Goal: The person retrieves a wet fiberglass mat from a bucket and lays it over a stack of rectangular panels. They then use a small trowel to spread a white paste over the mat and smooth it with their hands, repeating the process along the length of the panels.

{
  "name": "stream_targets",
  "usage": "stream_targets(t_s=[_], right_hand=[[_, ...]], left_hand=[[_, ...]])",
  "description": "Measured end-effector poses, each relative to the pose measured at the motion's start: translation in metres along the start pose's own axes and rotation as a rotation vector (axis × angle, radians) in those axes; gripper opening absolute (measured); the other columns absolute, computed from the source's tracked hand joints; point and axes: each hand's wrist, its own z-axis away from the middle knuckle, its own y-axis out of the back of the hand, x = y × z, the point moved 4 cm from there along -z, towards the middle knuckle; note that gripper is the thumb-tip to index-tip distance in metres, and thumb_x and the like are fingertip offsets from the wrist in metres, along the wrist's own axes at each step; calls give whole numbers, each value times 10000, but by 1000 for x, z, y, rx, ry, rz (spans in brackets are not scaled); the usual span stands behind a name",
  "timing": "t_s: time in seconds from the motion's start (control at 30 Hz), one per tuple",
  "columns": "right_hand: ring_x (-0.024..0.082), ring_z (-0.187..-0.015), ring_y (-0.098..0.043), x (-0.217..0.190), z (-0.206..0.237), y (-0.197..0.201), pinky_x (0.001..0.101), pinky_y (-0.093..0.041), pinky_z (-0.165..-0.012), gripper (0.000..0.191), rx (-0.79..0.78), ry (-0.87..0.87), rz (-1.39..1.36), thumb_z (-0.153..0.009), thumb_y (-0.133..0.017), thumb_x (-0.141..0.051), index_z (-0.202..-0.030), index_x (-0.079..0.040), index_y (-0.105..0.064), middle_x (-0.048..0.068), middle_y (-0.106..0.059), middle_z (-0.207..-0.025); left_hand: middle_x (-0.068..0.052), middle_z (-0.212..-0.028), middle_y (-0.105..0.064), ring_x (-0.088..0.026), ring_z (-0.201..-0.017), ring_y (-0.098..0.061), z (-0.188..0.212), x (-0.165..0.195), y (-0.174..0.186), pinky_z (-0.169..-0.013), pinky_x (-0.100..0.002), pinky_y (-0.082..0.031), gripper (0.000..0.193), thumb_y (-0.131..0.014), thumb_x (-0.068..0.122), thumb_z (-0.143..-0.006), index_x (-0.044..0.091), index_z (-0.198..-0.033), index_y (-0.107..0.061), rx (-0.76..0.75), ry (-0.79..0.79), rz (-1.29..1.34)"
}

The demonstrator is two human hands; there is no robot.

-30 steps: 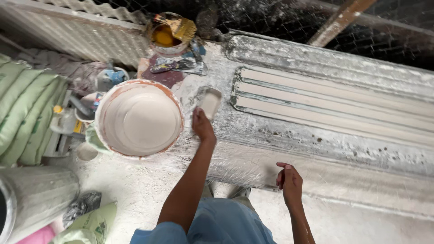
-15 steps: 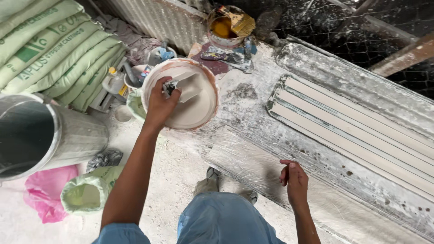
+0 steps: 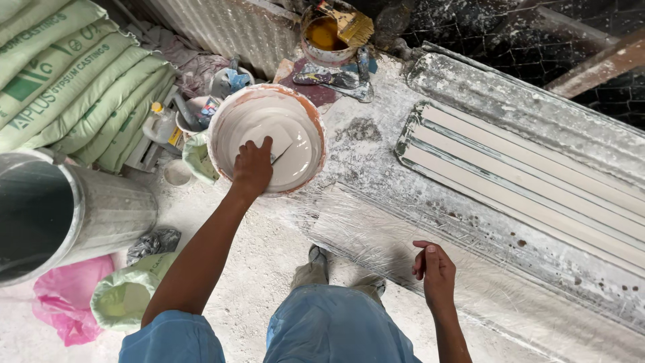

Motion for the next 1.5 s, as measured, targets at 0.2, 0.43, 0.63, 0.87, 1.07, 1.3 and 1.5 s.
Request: stream_targets(t_s=[0.2, 0.43, 0.63, 0.87, 1.07, 1.3, 1.5], right_hand=[[108, -547, -493, 12, 15, 0, 256, -417, -516, 412, 70, -29, -62, -1110, -416, -298, -1119, 4, -695, 27, -539, -645], [110, -548, -490, 10, 22, -8, 258, -421, -520, 405, 81, -12, -55, -1112, -414, -287, -1128, 3, -696, 31, -545, -647], [110, -560, -481, 0, 31, 1, 260, -428, -535, 398, 126, 10, -82, -1117, -423, -291, -1135, 8, -686, 29, -535, -661], [115, -561, -464, -7, 50, 27, 269, -434, -547, 415, 193, -6, -84, -1116, -426, -306, -1133, 20, -681, 37, -529, -660], [106, -573, -452, 13, 76, 68, 291, -471, -591, 394, 209, 22, -211, -1129, -428, -287, -1139, 32, -659, 27, -531, -691], [93, -572, -422, 65, 130, 139, 304, -466, -601, 374, 298, -29, -334, -1135, -432, -274, -1163, 34, -642, 22, -513, -694], [104, -577, -430, 105, 177, 186, 312, -463, -599, 363, 398, -62, -322, -1142, -429, -271, -1161, 33, -626, 29, -515, -703]], left_hand=[[-304, -1174, -598, -457, -1089, -588, -13, -10, -11, -957, -521, -502, 677, -705, 167, -809, 107, -1426, -432, -218, -2, 244], [-129, -1058, -627, -212, -807, -622, -24, -34, -20, -728, -440, -577, 507, -614, 220, -912, 47, -1380, -527, -460, 351, 985], [-151, -1047, -619, -234, -789, -657, -22, -30, 8, -733, -416, -620, 536, -502, 63, -884, 99, -1413, -433, -477, 331, 1428], [-170, -1186, -622, -251, -935, -671, 18, 4, 76, -788, -413, -633, 590, -498, 176, -915, 91, -1495, -427, -323, 212, 1629], [-115, -1268, -550, -220, -963, -619, 73, 58, 78, -792, -445, -639, 644, -538, 256, -894, 139, -1517, -423, -264, 163, 1738], [-99, -1162, -525, -196, -900, -542, 131, 122, 27, -708, -415, -598, 624, -557, 262, -891, 123, -1490, -457, -262, 261, 1713], [-51, -1049, -563, -184, -831, -575, 146, 126, -46, -646, -376, -579, 512, -602, 245, -897, 58, -1370, -542, -221, 264, 1624]])
